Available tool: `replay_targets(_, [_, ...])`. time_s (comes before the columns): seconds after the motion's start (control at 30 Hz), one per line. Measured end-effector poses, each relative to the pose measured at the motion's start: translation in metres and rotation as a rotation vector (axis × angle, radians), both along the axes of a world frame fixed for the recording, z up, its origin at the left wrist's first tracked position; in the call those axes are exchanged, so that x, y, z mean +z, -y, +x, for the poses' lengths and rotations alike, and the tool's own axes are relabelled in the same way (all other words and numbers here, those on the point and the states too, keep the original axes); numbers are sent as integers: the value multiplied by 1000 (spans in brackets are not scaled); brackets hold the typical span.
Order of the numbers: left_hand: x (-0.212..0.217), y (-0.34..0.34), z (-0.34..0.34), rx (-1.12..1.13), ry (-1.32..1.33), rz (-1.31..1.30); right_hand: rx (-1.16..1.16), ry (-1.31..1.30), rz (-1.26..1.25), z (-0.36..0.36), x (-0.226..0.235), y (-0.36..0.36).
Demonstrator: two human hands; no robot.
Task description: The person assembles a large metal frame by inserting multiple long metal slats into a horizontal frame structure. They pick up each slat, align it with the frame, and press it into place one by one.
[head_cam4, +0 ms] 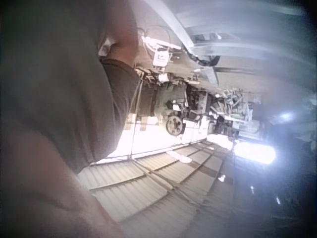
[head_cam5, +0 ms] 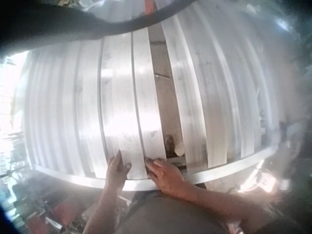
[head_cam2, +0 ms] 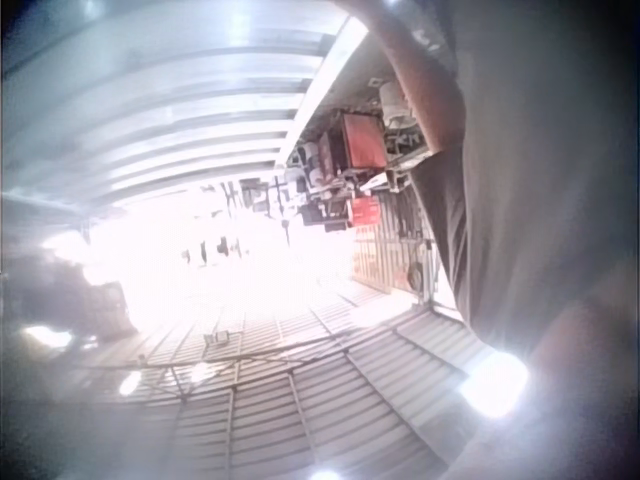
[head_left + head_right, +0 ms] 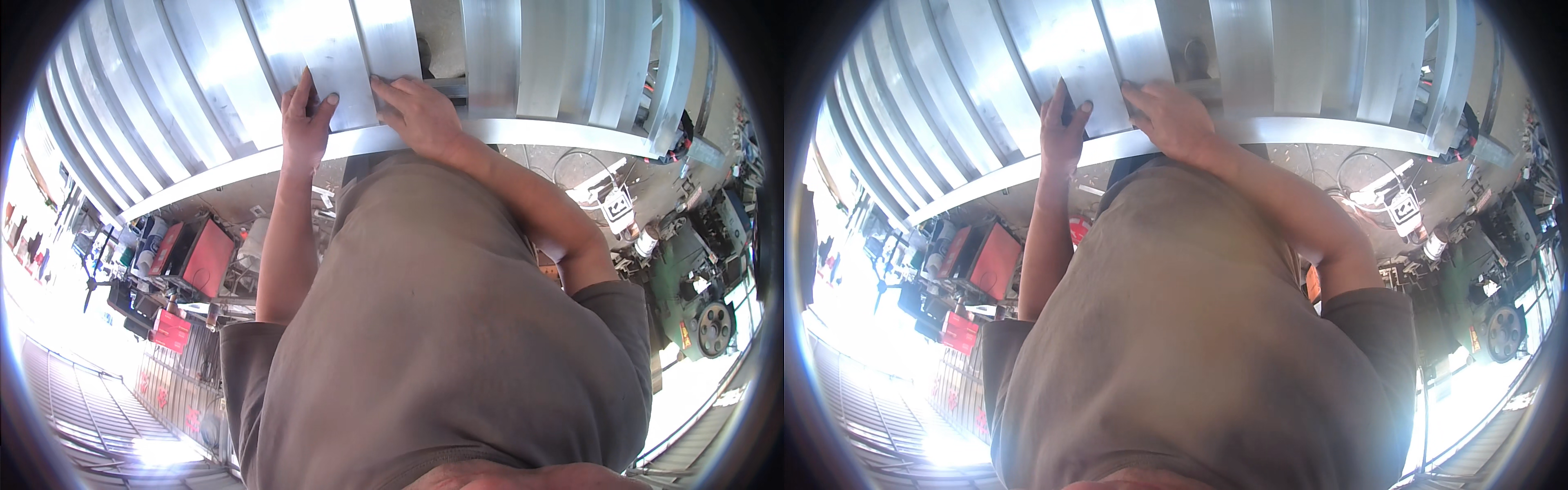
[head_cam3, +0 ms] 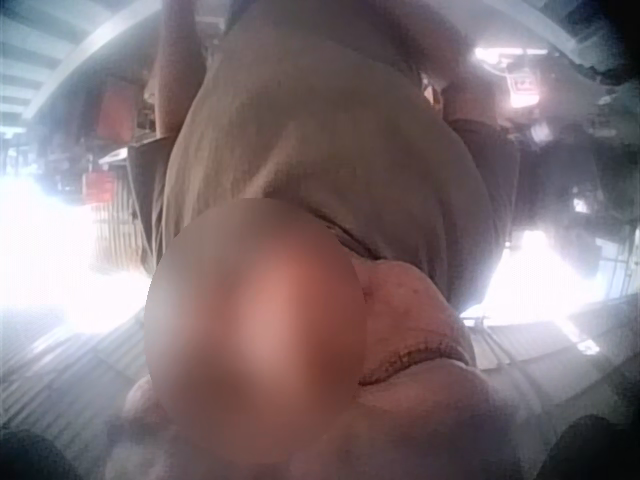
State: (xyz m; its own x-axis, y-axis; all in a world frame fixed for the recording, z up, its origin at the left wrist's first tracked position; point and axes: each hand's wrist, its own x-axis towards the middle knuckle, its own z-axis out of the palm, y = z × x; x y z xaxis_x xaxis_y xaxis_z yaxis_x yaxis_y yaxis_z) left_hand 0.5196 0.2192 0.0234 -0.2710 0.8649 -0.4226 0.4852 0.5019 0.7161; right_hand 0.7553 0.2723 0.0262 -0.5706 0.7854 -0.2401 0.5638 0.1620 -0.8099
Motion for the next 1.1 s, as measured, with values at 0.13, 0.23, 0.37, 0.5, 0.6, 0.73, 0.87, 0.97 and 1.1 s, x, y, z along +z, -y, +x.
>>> replay_targets(0.13, [-4,1,0,14,12,22,-1,-24,1,2,-2,1])
replay_targets(0.23, [-3,-1,3,37,15,47,1,-63,69,1,-2,0])
replay_targets(0.37, [5,-1,13,84,-45,40,-5,-64,86,-1,2,4])
replay_targets(0.5, [15,11,32,47,-242,153,-25,-69,112,-3,-1,7])
replay_targets(0.6, [26,36,46,9,-266,160,-35,-70,163,-5,-6,11])
replay_targets(0.73, [37,73,48,-185,-404,119,-34,-19,177,-7,-6,15])
replay_targets(0.87, [35,93,34,-329,-462,161,-35,39,207,-11,1,17])
replay_targets(0.97, [31,109,22,-360,-427,255,-47,87,235,-15,4,21])
replay_targets(1.1, [25,148,-2,-462,-388,217,-84,127,415,-20,2,30])
